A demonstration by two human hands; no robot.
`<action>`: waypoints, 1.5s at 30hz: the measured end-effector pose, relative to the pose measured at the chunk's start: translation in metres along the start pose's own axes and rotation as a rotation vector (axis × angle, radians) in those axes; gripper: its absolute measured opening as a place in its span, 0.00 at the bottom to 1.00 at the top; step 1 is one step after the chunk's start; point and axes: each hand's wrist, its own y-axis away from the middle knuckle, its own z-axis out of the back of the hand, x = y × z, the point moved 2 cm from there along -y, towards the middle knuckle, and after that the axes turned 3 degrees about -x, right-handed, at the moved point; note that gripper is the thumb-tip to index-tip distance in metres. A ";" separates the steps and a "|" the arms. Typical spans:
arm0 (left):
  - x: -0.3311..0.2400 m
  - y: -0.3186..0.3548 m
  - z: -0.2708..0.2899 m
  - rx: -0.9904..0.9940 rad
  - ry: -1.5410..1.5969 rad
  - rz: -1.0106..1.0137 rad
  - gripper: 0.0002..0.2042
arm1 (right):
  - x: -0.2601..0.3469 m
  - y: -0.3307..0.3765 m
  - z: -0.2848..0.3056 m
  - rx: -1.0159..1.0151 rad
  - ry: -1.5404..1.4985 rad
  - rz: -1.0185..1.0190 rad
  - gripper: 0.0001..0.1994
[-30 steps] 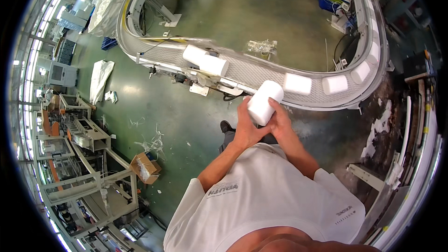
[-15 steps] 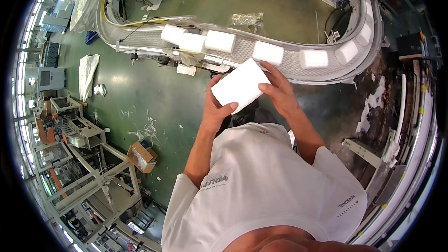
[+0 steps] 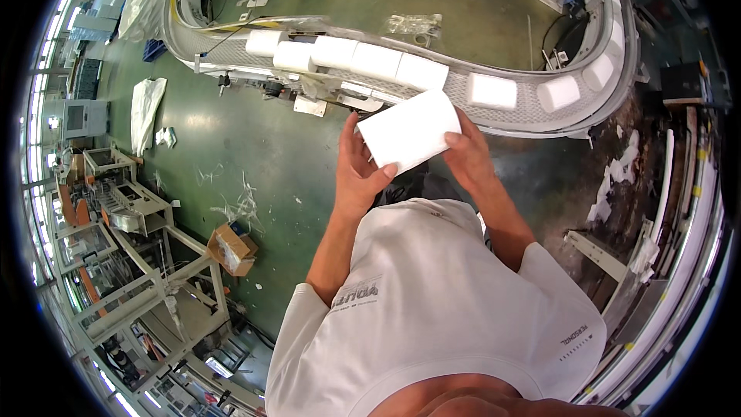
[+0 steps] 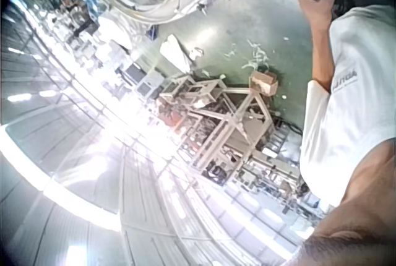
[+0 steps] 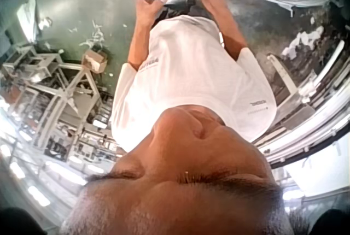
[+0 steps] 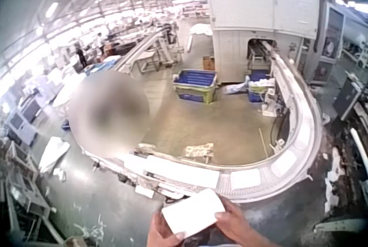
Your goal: The person stands by a circular conveyor belt, picks up individual white paper rolls, turns them over by hand, and places them back onto the belt.
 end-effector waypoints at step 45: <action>0.039 -0.013 -0.005 -0.075 0.557 0.352 0.41 | 0.031 0.028 -0.074 -0.002 1.242 0.716 0.51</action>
